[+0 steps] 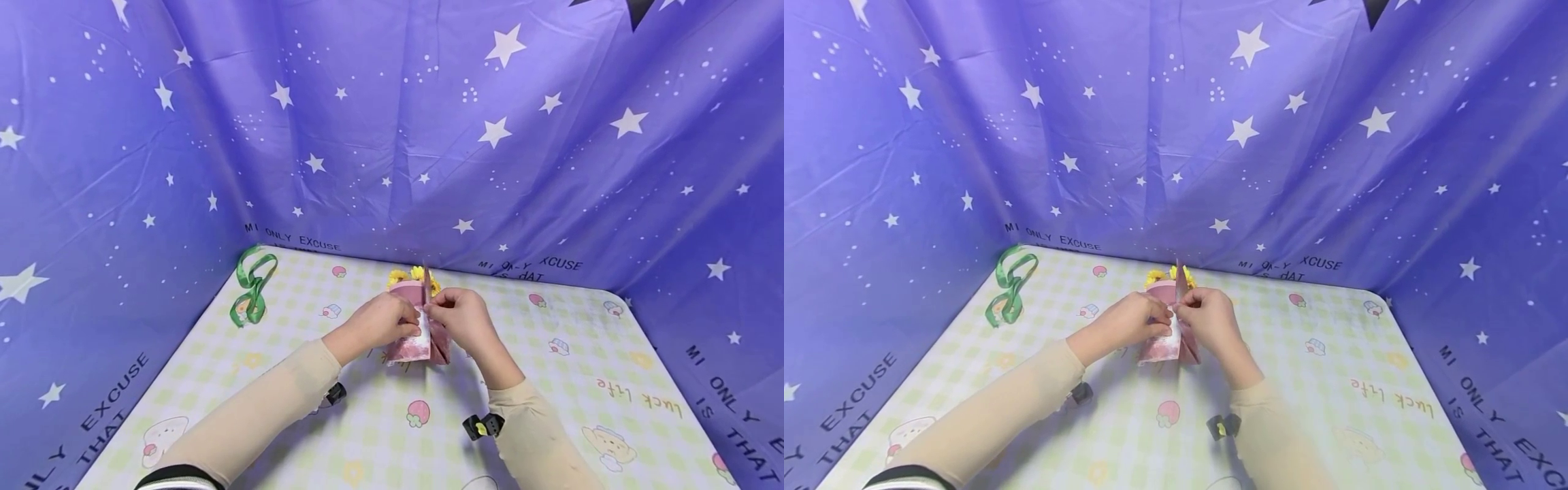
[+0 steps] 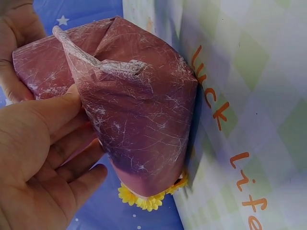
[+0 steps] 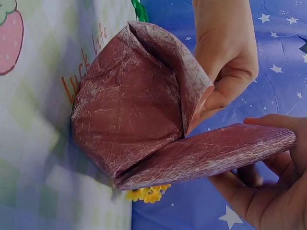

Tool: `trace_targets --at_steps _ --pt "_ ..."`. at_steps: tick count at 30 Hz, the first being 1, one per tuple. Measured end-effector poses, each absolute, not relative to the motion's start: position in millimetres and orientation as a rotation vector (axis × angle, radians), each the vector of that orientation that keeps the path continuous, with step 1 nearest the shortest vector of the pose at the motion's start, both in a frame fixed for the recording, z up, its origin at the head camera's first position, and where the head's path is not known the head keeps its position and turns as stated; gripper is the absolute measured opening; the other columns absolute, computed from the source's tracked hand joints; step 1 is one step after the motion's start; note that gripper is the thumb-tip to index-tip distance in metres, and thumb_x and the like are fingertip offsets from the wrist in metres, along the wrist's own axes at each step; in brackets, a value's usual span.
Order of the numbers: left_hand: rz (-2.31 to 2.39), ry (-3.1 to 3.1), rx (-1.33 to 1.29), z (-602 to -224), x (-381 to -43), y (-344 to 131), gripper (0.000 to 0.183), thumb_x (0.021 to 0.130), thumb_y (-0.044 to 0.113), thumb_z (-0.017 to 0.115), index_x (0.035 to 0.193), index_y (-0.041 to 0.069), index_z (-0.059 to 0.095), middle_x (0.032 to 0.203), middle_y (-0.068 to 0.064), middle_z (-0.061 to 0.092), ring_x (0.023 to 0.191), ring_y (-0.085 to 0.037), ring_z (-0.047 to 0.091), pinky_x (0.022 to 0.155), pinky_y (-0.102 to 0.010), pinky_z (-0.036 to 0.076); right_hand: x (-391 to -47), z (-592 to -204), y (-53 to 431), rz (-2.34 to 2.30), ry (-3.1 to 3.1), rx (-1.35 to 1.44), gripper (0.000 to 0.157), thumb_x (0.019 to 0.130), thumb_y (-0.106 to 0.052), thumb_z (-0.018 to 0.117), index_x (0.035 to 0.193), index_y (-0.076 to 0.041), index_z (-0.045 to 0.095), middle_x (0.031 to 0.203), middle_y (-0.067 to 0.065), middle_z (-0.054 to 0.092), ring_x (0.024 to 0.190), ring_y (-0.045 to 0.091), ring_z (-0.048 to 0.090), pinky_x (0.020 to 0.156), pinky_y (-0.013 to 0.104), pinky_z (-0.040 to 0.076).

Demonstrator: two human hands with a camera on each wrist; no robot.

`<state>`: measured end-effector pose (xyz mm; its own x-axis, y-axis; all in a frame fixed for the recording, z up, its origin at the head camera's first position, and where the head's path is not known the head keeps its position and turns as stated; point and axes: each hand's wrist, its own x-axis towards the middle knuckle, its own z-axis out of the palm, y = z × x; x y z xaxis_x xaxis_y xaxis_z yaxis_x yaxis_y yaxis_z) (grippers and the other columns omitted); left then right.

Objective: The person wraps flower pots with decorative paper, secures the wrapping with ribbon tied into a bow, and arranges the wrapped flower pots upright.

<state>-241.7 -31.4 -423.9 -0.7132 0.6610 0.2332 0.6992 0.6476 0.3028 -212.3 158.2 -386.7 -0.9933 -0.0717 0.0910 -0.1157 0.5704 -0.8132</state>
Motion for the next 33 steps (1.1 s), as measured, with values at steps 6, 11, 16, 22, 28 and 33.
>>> trace_targets --at_steps 6,11,16,22,28,33 --pt "-0.575 -2.74 -1.165 -426 -244 -33 0.014 0.093 0.03 0.077 0.092 0.017 0.081 0.096 0.006 0.076 0.09 -0.008 0.068 0.09 -0.026 0.055 -212 -384 152 1.409 -2.758 0.164 0.012 0.088 -0.011 0.075 0.078 -0.005 0.072 0.08 0.004 0.07 0.064 0.012 0.055 0.055 0.025 0.045" --pt "-0.605 -2.729 -1.172 -428 -244 -33 0.013 0.092 0.029 0.077 0.091 0.016 0.081 0.095 0.006 0.076 0.089 -0.008 0.068 0.089 -0.025 0.054 -214 -384 147 1.384 -2.754 0.147 0.014 0.088 -0.012 0.075 0.076 -0.005 0.073 0.089 0.006 0.075 0.066 0.014 0.055 0.055 0.026 0.045" --pt "-0.651 -2.726 -1.2 -428 -245 -34 0.013 0.093 0.027 0.077 0.092 0.014 0.081 0.099 0.004 0.076 0.093 -0.01 0.069 0.092 -0.025 0.054 -213 -384 143 1.37 -2.763 0.129 0.015 0.088 -0.013 0.075 0.076 -0.006 0.073 0.089 0.005 0.076 0.068 0.014 0.055 0.056 0.027 0.044" --pt "-0.667 -2.778 -1.259 -424 -248 -40 0.014 0.094 0.02 0.073 0.102 0.011 0.081 0.113 0.001 0.074 0.107 -0.013 0.068 0.102 -0.027 0.052 -213 -383 141 1.338 -2.783 0.128 0.014 0.089 -0.016 0.075 0.078 -0.007 0.075 0.083 0.003 0.074 0.069 0.017 0.054 0.056 0.028 0.042" --pt "-0.619 -2.781 -1.333 -422 -251 -44 0.017 0.094 0.015 0.072 0.11 0.012 0.08 0.118 0.0 0.073 0.113 -0.015 0.066 0.107 -0.029 0.049 -214 -383 140 1.312 -2.809 0.132 0.016 0.089 -0.016 0.075 0.077 -0.007 0.073 0.078 0.002 0.07 0.067 0.017 0.055 0.056 0.027 0.043" --pt "-0.606 -2.753 -1.332 -425 -250 -44 0.017 0.094 0.016 0.073 0.11 0.013 0.079 0.114 0.002 0.074 0.109 -0.013 0.067 0.104 -0.029 0.05 -215 -382 137 1.287 -2.829 0.132 0.015 0.089 -0.016 0.074 0.076 -0.007 0.072 0.072 0.002 0.067 0.066 0.017 0.055 0.056 0.027 0.043"
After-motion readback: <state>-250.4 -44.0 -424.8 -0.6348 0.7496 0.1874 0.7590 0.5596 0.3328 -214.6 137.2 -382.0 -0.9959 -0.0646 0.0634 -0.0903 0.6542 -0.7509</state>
